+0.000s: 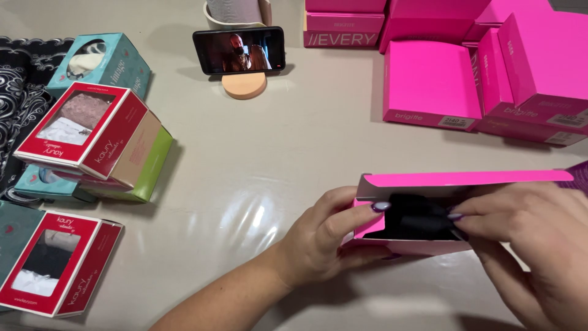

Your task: Spraying a black bra with fragrance and folding it into a pink gift box

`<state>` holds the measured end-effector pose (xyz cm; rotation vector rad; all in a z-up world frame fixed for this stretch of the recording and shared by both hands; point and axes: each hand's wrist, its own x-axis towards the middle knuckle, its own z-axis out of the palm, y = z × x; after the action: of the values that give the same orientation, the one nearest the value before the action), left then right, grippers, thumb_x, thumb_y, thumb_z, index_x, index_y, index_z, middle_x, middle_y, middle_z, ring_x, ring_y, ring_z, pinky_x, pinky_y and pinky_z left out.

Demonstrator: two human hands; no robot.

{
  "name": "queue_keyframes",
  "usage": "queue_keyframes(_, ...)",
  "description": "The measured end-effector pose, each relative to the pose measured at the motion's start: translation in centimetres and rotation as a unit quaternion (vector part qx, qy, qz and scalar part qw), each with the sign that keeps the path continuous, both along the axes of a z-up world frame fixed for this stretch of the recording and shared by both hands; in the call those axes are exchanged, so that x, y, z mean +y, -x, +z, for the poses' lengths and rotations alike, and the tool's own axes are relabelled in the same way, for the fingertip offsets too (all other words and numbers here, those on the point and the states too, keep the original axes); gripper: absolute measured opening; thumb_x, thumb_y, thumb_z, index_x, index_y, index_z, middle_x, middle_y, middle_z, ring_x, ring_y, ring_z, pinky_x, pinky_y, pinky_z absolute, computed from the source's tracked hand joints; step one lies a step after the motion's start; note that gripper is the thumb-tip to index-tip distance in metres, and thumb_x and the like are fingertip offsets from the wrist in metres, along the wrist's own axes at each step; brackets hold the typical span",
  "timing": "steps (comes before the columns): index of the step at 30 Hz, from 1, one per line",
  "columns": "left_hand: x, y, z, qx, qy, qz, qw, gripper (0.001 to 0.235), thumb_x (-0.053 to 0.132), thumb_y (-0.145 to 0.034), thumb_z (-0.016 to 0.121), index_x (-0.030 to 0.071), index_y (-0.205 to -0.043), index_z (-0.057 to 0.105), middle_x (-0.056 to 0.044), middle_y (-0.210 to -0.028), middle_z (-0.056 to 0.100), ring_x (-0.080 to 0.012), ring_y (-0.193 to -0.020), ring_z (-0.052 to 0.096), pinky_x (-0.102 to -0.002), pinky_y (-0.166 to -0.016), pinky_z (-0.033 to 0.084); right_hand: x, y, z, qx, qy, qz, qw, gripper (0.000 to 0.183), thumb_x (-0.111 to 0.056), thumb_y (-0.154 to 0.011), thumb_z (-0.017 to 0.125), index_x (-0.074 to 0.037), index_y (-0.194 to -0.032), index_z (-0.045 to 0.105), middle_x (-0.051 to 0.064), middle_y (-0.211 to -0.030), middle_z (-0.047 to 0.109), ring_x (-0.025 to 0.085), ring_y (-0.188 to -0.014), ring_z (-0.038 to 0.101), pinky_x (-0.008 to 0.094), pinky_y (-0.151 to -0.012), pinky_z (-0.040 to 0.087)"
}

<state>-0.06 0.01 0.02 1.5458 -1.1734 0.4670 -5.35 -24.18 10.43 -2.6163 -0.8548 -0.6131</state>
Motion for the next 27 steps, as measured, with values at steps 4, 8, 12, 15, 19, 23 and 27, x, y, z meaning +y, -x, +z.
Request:
queue_keyframes(4, 0.1, -0.2, -0.3, 0.000, 0.001, -0.003, 1.000, 0.070, 0.007, -0.089, 0.080, 0.012, -0.140, 0.032, -0.018, -0.135, 0.043, -0.0317, -0.124, 0.056, -0.040, -0.108, 0.053, 1.5, 1.2, 0.3, 0.010, -0.042, -0.063, 0.997, 0.013, -0.009, -0.084, 0.059, -0.009, -0.096, 0.065, 0.005, -0.096, 0.069, 0.019, -0.083, 0.066, 0.033, -0.078, 0.044)
queue_keyframes(8, 0.2, -0.2, -0.2, -0.009, -0.013, -0.019, 1.000, 0.064, 0.008, -0.092, 0.075, 0.007, -0.140, 0.033, -0.020, -0.136, 0.043, -0.0337, -0.122, 0.058, -0.041, -0.108, 0.053, 1.9, 0.8, 0.7, -0.021, 0.002, 0.007, 1.000, 0.020, -0.011, -0.087, 0.051, -0.010, -0.099, 0.067, 0.001, -0.098, 0.070, 0.016, -0.085, 0.066, 0.031, -0.069, 0.040)
queue_keyframes(12, 0.0, -0.2, 0.5, -0.022, -0.002, -0.012, 1.000, 0.065, 0.003, -0.091, 0.077, 0.003, -0.139, 0.033, -0.022, -0.136, 0.044, -0.0343, -0.122, 0.060, -0.041, -0.108, 0.055, 2.8, 0.5, 0.9, -0.066, 0.025, 0.022, 0.997, 0.018, -0.007, -0.087, 0.054, -0.008, -0.099, 0.067, 0.003, -0.091, 0.069, 0.020, -0.075, 0.064, 0.034, -0.060, 0.035)
queue_keyframes(15, 0.2, -0.2, 0.2, -0.020, -0.012, -0.008, 1.000, 0.064, 0.006, -0.091, 0.078, 0.005, -0.139, 0.035, -0.021, -0.135, 0.044, -0.0340, -0.121, 0.060, -0.041, -0.106, 0.056, 3.2, 0.7, 1.8, -0.040, 0.005, 0.022, 0.999, 0.019, -0.013, -0.081, 0.062, -0.006, -0.098, 0.068, 0.009, -0.102, 0.067, 0.024, -0.084, 0.064, 0.035, -0.071, 0.046)
queue_keyframes(19, 0.2, -0.1, 0.9, -0.015, -0.014, -0.005, 1.000, 0.066, 0.003, -0.090, 0.080, 0.006, -0.139, 0.036, -0.018, -0.137, 0.045, -0.0307, -0.126, 0.058, -0.040, -0.112, 0.053, 3.2, 0.7, 1.8, -0.066, 0.022, 0.080, 0.994, 0.031, -0.020, -0.082, 0.062, -0.009, -0.111, 0.063, 0.012, -0.118, 0.063, 0.025, -0.100, 0.065, 0.037, -0.085, 0.048)
queue_keyframes(23, 0.3, -0.1, 1.1, -0.014, -0.005, -0.017, 1.000, 0.053, 0.004, -0.093, 0.075, 0.005, -0.133, 0.041, -0.021, -0.134, 0.044, -0.0321, -0.114, 0.062, -0.040, -0.105, 0.056, 3.6, 0.7, 2.1, -0.032, 0.060, 0.125, 0.990, 0.034, -0.023, -0.091, 0.041, -0.004, -0.109, 0.063, 0.013, -0.112, 0.065, 0.026, -0.092, 0.066, 0.036, -0.072, 0.047)
queue_keyframes(27, 0.4, 0.1, 1.1, 0.003, -0.023, -0.011, 1.000, 0.040, 0.002, -0.097, 0.068, 0.009, -0.132, 0.049, -0.018, -0.133, 0.044, -0.0312, -0.115, 0.062, -0.036, -0.104, 0.054, 3.0, 0.6, 1.4, -0.028, 0.068, 0.130, 0.989, 0.037, -0.027, -0.092, 0.042, -0.002, -0.112, 0.061, 0.013, -0.110, 0.065, 0.025, -0.086, 0.065, 0.035, -0.068, 0.046)
